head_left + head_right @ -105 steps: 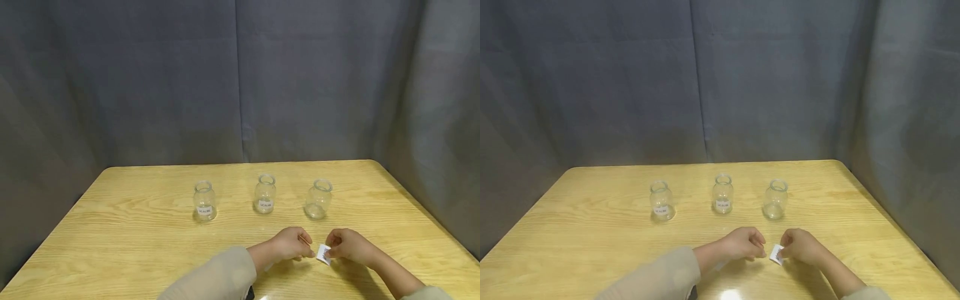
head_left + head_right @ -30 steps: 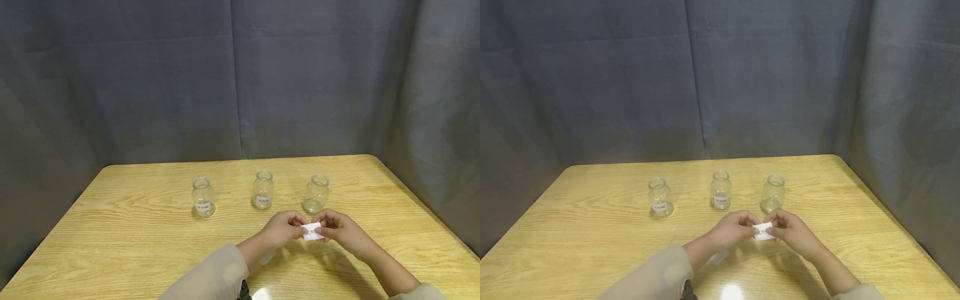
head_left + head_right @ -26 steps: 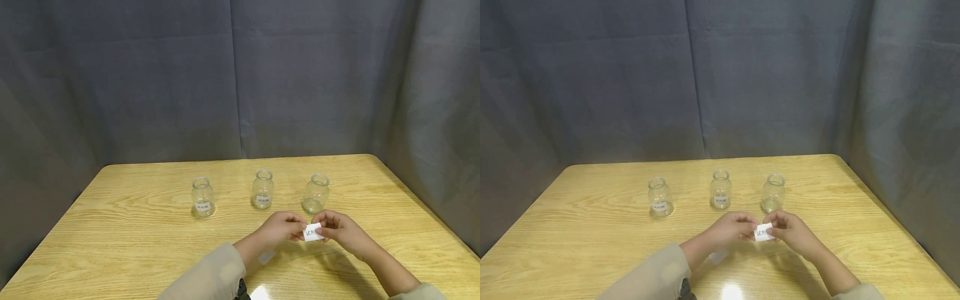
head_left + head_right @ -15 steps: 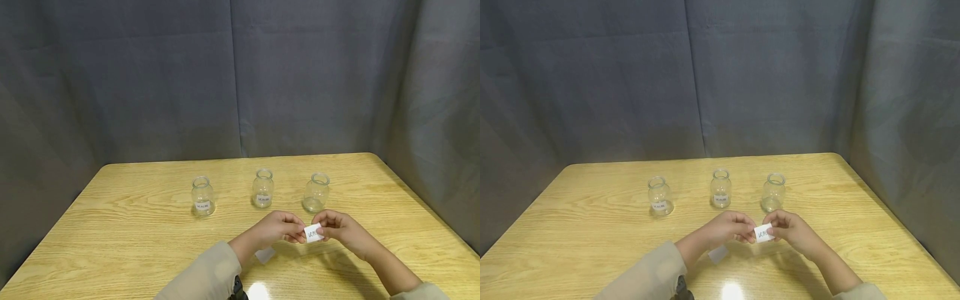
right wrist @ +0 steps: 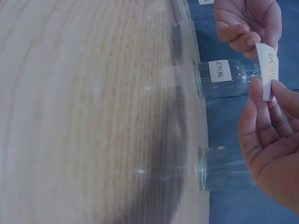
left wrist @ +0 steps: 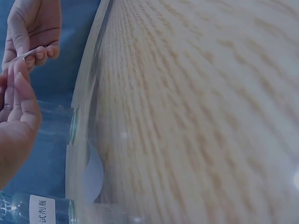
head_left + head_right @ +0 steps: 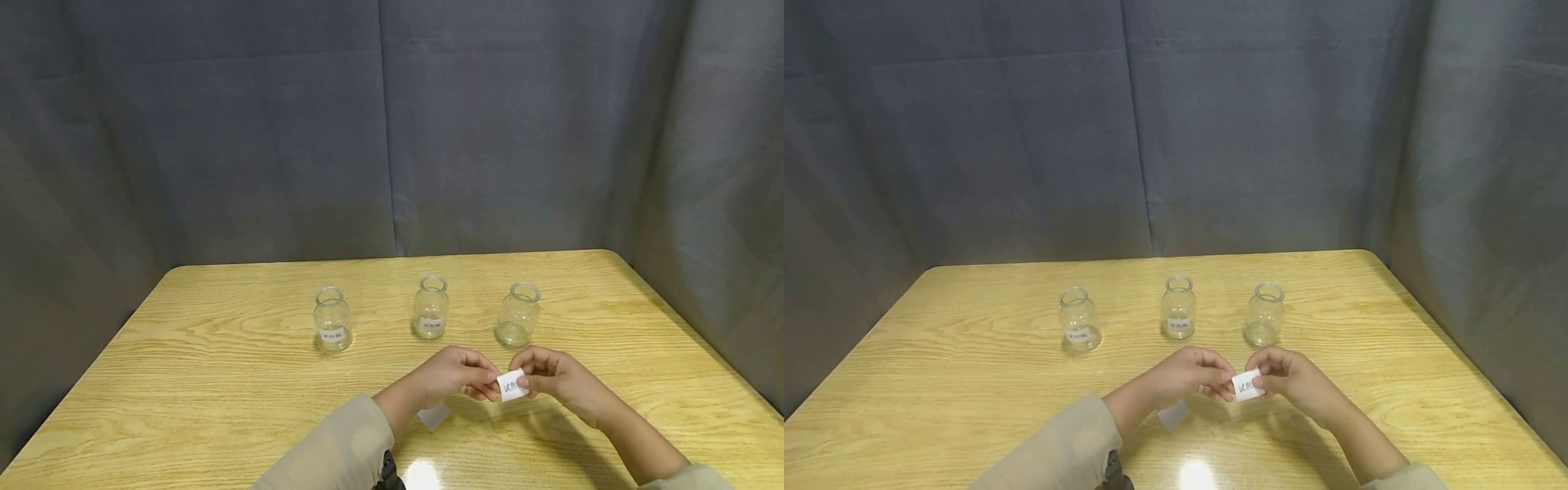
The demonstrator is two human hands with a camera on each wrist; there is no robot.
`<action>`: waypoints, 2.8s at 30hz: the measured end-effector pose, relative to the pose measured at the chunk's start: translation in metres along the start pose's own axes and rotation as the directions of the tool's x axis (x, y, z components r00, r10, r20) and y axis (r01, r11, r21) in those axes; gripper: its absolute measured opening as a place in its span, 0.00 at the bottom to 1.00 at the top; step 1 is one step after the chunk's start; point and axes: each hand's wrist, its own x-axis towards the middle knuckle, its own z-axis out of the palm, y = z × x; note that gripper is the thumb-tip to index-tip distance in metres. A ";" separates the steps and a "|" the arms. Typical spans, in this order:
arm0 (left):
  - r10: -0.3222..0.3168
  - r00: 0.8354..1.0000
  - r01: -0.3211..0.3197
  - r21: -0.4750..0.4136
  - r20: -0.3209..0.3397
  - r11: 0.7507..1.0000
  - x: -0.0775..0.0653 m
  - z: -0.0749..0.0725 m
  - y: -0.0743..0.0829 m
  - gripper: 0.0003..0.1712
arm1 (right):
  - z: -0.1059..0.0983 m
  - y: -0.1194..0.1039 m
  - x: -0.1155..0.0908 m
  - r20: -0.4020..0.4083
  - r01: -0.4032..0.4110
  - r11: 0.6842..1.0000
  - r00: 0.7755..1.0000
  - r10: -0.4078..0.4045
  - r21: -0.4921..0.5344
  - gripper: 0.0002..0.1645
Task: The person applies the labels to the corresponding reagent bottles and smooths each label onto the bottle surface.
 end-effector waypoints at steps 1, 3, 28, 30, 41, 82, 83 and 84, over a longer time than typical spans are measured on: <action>-0.003 1.000 0.003 -0.002 -0.001 1.000 0.000 0.000 0.000 0.12 | 0.000 0.000 0.000 0.002 0.001 1.000 1.000 -0.001 0.003 0.10; -0.005 1.000 0.005 -0.003 -0.001 1.000 0.000 0.000 0.000 0.12 | 0.000 0.000 0.000 0.006 0.002 1.000 1.000 -0.002 0.007 0.10; -0.026 0.999 0.027 0.049 -0.039 0.998 0.003 0.000 -0.004 0.08 | 0.004 0.001 0.002 -0.032 -0.024 0.999 0.999 0.024 -0.023 0.13; -0.027 0.998 0.031 0.056 -0.060 0.998 0.003 0.000 -0.005 0.07 | 0.005 0.002 0.003 -0.058 -0.030 0.999 0.998 0.028 -0.029 0.14; -0.017 0.966 0.043 0.094 -0.257 0.995 0.007 0.003 -0.007 0.05 | 0.013 -0.005 0.004 -0.330 -0.148 0.985 0.937 0.110 -0.091 0.18; -0.003 0.975 0.039 0.159 -0.221 0.987 0.010 0.008 -0.008 0.03 | 0.020 0.000 0.006 -0.154 -0.111 0.994 0.982 0.109 -0.003 0.17; -0.005 0.973 0.043 0.162 -0.229 0.986 0.010 0.008 -0.009 0.03 | 0.020 0.000 0.006 -0.151 -0.103 0.995 0.983 0.102 -0.002 0.16; -0.008 0.971 0.048 0.162 -0.238 0.986 0.010 0.008 -0.009 0.03 | 0.019 0.000 0.005 -0.144 -0.095 0.995 0.985 0.094 -0.003 0.16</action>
